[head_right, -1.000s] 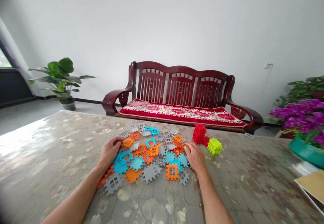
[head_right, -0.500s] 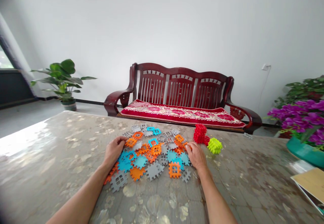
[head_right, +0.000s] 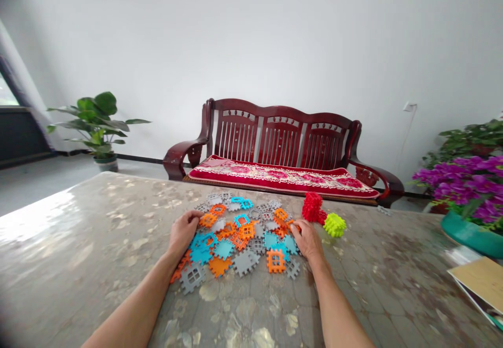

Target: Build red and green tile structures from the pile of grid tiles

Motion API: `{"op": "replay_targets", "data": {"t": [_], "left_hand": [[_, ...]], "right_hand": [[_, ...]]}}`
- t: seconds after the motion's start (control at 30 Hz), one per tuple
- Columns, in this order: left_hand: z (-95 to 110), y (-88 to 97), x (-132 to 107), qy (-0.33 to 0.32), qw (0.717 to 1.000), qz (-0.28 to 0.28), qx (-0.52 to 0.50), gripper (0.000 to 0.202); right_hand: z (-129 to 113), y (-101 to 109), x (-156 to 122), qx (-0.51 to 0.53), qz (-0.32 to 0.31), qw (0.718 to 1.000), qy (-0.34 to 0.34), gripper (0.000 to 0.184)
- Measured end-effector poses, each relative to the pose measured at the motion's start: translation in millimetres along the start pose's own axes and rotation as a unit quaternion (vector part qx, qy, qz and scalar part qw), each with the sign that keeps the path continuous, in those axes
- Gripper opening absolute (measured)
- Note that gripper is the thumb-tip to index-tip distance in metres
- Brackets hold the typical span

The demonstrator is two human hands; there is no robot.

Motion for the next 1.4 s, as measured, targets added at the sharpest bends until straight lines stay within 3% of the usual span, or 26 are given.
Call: {"op": "replay_targets", "data": {"t": [1.4], "left_hand": [[4.7, 1.8, -4.3, -0.007, 1.000, -0.001, 0.030, 0.031]], "right_hand": [[2.2, -2.1, 0.5, -0.021, -0.016, 1.000, 0.009, 0.031]]}}
Point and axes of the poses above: each hand's wrist, its own x-axis towards the middle knuckle, its own y-axis out of the back of the hand, z = x × y, the point moved 4 cm from there along x, towards the middle knuckle, and after that the axes turned 11 degrees about y, right-handed, at the moved point
